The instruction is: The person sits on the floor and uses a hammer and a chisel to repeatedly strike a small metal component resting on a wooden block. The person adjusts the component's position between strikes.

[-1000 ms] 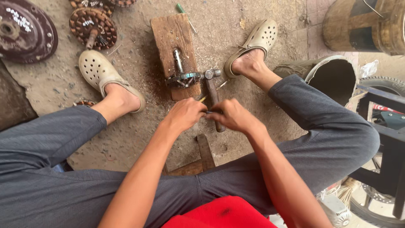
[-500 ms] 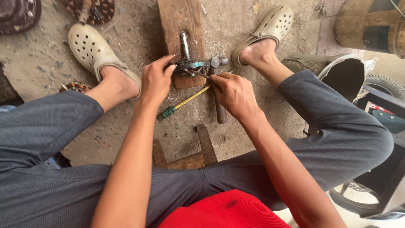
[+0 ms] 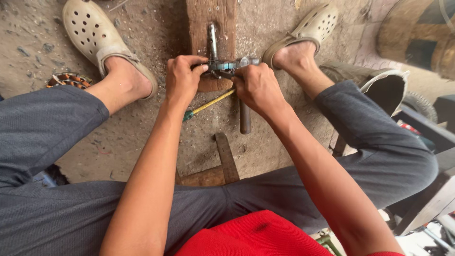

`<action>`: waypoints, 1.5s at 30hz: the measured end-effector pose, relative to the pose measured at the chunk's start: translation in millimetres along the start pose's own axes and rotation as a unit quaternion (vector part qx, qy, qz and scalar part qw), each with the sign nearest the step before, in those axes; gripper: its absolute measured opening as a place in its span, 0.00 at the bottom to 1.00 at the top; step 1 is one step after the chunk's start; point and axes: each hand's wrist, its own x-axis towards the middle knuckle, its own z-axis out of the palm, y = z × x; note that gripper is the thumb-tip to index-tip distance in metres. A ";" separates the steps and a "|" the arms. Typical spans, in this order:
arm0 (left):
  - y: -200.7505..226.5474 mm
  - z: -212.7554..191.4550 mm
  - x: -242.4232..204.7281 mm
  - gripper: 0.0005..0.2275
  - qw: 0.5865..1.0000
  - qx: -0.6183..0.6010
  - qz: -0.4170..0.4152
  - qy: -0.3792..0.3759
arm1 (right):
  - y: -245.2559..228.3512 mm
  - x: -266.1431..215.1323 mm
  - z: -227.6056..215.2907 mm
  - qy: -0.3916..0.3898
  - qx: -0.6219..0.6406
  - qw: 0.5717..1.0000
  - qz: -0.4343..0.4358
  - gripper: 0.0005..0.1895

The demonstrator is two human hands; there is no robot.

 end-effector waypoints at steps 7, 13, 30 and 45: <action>-8.5 -1.5 3.8 0.08 0.998 -0.050 0.039 0.008 | -12.2 -3.9 5.8 0.044 0.079 0.996 0.015 0.08; -6.7 2.0 12.8 0.08 1.000 -0.010 0.011 -0.024 | -27.2 -1.5 25.9 -0.020 0.148 0.962 0.228 0.12; 9.5 -8.1 16.0 0.10 0.996 0.005 -0.007 -0.083 | -3.7 -71.1 78.8 0.021 0.521 0.791 0.320 0.16; -1.4 -2.6 2.3 0.19 0.997 0.041 0.040 -0.060 | 43.6 -66.8 120.1 0.044 0.621 0.737 0.261 0.17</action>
